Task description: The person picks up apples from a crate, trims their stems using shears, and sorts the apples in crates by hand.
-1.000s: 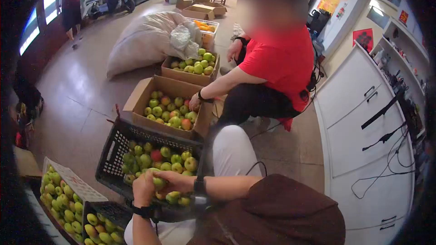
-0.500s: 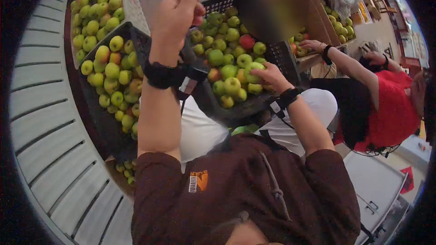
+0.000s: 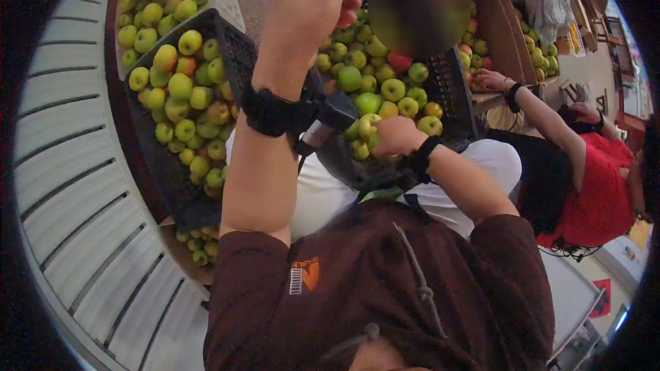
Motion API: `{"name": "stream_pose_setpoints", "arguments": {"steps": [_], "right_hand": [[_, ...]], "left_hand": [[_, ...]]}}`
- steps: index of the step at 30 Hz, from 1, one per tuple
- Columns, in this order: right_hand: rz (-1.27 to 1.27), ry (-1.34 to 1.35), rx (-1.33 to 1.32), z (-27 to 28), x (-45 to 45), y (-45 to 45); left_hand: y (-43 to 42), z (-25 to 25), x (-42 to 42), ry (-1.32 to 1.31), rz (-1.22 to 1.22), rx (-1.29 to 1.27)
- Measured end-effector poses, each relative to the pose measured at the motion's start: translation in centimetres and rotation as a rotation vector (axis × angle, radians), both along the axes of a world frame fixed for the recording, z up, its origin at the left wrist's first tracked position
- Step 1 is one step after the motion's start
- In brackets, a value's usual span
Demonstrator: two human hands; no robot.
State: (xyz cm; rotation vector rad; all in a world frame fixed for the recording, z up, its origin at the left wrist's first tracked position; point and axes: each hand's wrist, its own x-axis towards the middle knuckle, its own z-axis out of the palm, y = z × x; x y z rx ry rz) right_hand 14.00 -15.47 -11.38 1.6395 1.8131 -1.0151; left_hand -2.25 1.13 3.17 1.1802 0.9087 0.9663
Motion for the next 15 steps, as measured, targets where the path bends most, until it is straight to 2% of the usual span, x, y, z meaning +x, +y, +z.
{"name": "stream_pose_setpoints", "arguments": {"steps": [4,7,11,15], "right_hand": [[-0.008,-0.089,0.123,-1.6,3.3,-0.9],[-0.038,-0.024,0.065,-5.8,5.0,-0.1],[-0.146,0.096,0.15,-4.6,5.6,1.2],[-0.122,0.16,0.118,-5.7,7.2,1.1]], "left_hand": [[-1.0,2.4,0.5,0.016,-0.037,-0.085],[0.2,-0.2,0.1,-0.013,-0.047,0.061],[0.1,-0.4,0.0,0.006,-0.028,0.041],[-0.6,0.1,0.8,-0.01,-0.032,0.073]]}}
